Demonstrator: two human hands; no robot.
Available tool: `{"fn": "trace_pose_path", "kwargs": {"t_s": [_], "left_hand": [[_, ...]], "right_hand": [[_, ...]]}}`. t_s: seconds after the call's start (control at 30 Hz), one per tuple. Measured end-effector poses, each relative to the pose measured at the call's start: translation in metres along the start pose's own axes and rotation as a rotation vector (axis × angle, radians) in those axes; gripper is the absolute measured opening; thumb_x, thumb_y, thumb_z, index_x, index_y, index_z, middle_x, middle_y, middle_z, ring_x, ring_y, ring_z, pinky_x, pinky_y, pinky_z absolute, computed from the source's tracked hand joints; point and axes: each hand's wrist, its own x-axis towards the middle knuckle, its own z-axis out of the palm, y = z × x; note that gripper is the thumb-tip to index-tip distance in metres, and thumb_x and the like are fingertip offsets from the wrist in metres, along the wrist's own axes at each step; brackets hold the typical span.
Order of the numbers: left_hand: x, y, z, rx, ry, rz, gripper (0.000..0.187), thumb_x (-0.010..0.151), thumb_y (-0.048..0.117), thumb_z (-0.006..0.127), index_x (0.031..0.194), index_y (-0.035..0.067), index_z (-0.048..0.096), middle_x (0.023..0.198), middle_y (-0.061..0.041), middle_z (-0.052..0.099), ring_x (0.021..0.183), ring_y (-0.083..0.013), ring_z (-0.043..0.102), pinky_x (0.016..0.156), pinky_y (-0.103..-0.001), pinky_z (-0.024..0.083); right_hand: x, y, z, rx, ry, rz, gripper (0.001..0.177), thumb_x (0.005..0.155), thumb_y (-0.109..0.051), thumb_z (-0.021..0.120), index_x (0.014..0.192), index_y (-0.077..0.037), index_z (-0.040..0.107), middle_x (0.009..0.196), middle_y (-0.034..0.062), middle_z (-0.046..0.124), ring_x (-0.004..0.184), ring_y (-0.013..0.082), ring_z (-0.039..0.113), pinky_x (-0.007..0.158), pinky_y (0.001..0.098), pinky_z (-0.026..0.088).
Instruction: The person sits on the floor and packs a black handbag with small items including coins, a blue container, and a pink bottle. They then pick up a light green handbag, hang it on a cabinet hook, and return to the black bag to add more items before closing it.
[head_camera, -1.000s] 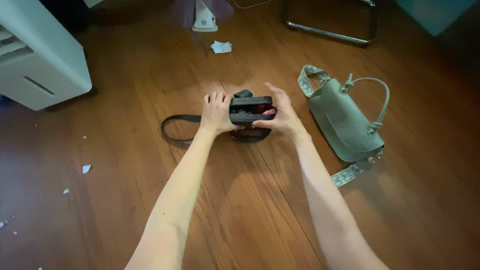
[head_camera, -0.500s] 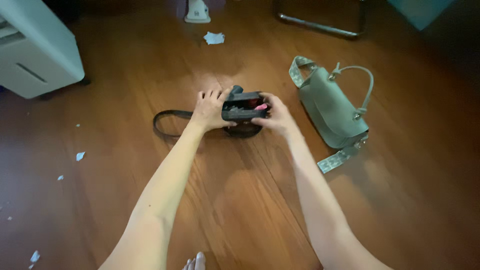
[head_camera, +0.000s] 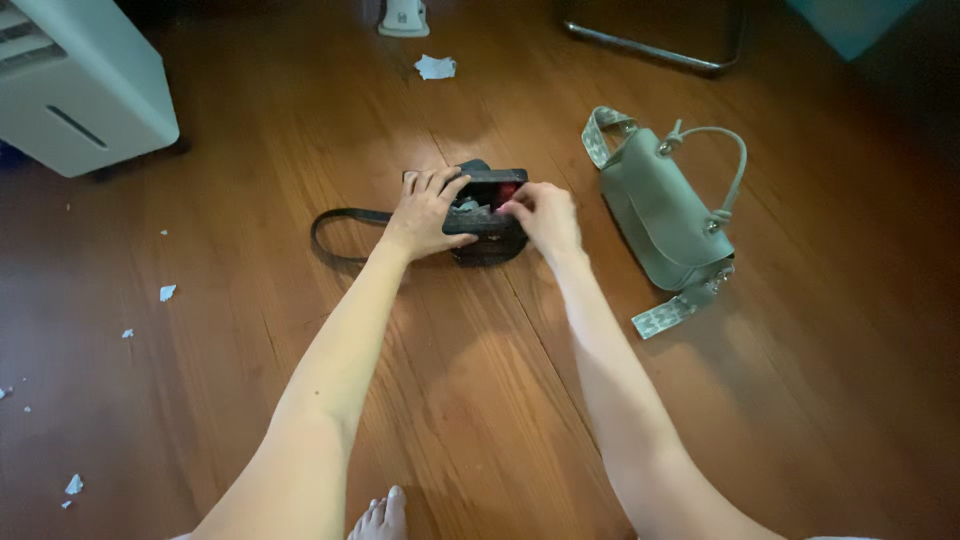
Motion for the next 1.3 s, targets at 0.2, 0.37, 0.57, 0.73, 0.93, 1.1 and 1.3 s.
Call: {"fn": "trace_pose_path", "kwargs": {"t_s": [0.2, 0.37, 0.57, 0.73, 0.93, 1.1, 1.3], "left_hand": [[0.003, -0.002, -0.001, -0.021, -0.012, -0.017, 0.097, 0.066, 0.051, 0.090, 0.145, 0.010, 0.050, 0.147, -0.012, 0.047, 0.134, -0.0361, 0.041, 0.116, -0.052, 0.030], [0.005, -0.003, 0.002, -0.006, 0.000, -0.028, 0.101, 0.064, 0.052, 0.091, 0.145, 0.009, 0.048, 0.148, -0.012, 0.047, 0.136, -0.0365, 0.040, 0.115, -0.053, 0.029], [0.005, -0.006, 0.006, -0.007, -0.025, -0.050, 0.106, 0.062, 0.053, 0.091, 0.146, 0.009, 0.046, 0.148, -0.012, 0.047, 0.138, -0.0365, 0.040, 0.116, -0.055, 0.029], [0.013, -0.009, 0.005, -0.020, -0.016, -0.057, 0.115, 0.054, 0.058, 0.093, 0.147, 0.007, 0.046, 0.149, -0.013, 0.047, 0.138, -0.0371, 0.039, 0.114, -0.056, 0.028], [0.014, -0.008, 0.012, -0.006, -0.038, -0.095, 0.123, 0.050, 0.060, 0.093, 0.148, 0.005, 0.044, 0.148, -0.014, 0.047, 0.139, -0.0365, 0.037, 0.115, -0.057, 0.024], [0.014, -0.011, 0.019, 0.022, -0.032, -0.085, 0.123, 0.051, 0.061, 0.093, 0.149, 0.005, 0.044, 0.148, -0.014, 0.047, 0.138, -0.0355, 0.039, 0.115, -0.057, 0.024], [0.012, -0.012, 0.019, -0.034, 0.004, -0.086, 0.121, 0.052, 0.062, 0.093, 0.148, 0.006, 0.045, 0.144, -0.014, 0.051, 0.137, -0.0374, 0.042, 0.114, -0.056, 0.027]], "right_hand": [[0.020, -0.014, 0.028, 0.223, -0.103, -0.079, 0.022, 0.081, -0.009, 0.079, 0.102, -0.005, 0.076, 0.091, 0.0125, 0.077, 0.085, 0.0229, 0.077, 0.077, 0.0352, 0.059], [0.036, -0.013, 0.044, 0.207, -0.126, -0.185, 0.022, 0.080, -0.001, 0.073, 0.102, -0.004, 0.074, 0.088, 0.0142, 0.076, 0.079, 0.0247, 0.075, 0.074, 0.0355, 0.058], [0.041, -0.010, 0.052, 0.041, -0.101, -0.237, 0.022, 0.077, -0.001, 0.071, 0.097, -0.007, 0.076, 0.089, 0.0153, 0.074, 0.081, 0.0295, 0.073, 0.073, 0.0388, 0.056], [0.033, -0.014, 0.039, 0.043, -0.140, -0.188, 0.014, 0.088, -0.022, 0.078, 0.096, -0.010, 0.077, 0.090, 0.0143, 0.073, 0.083, 0.0320, 0.071, 0.073, 0.0432, 0.055], [0.038, -0.018, 0.028, -0.217, -0.055, -0.325, 0.012, 0.087, -0.022, 0.074, 0.089, -0.011, 0.077, 0.092, 0.0132, 0.070, 0.088, 0.0359, 0.069, 0.074, 0.0475, 0.055], [0.049, -0.016, 0.045, -0.368, -0.231, -0.480, 0.007, 0.082, -0.017, 0.071, 0.083, -0.013, 0.077, 0.093, 0.0094, 0.072, 0.091, 0.0320, 0.071, 0.076, 0.0449, 0.057], [0.042, -0.022, 0.031, -0.108, -0.231, -0.331, 0.027, 0.086, -0.030, 0.080, 0.108, -0.014, 0.079, 0.110, 0.0134, 0.075, 0.109, 0.0329, 0.069, 0.095, 0.0446, 0.055]]}}
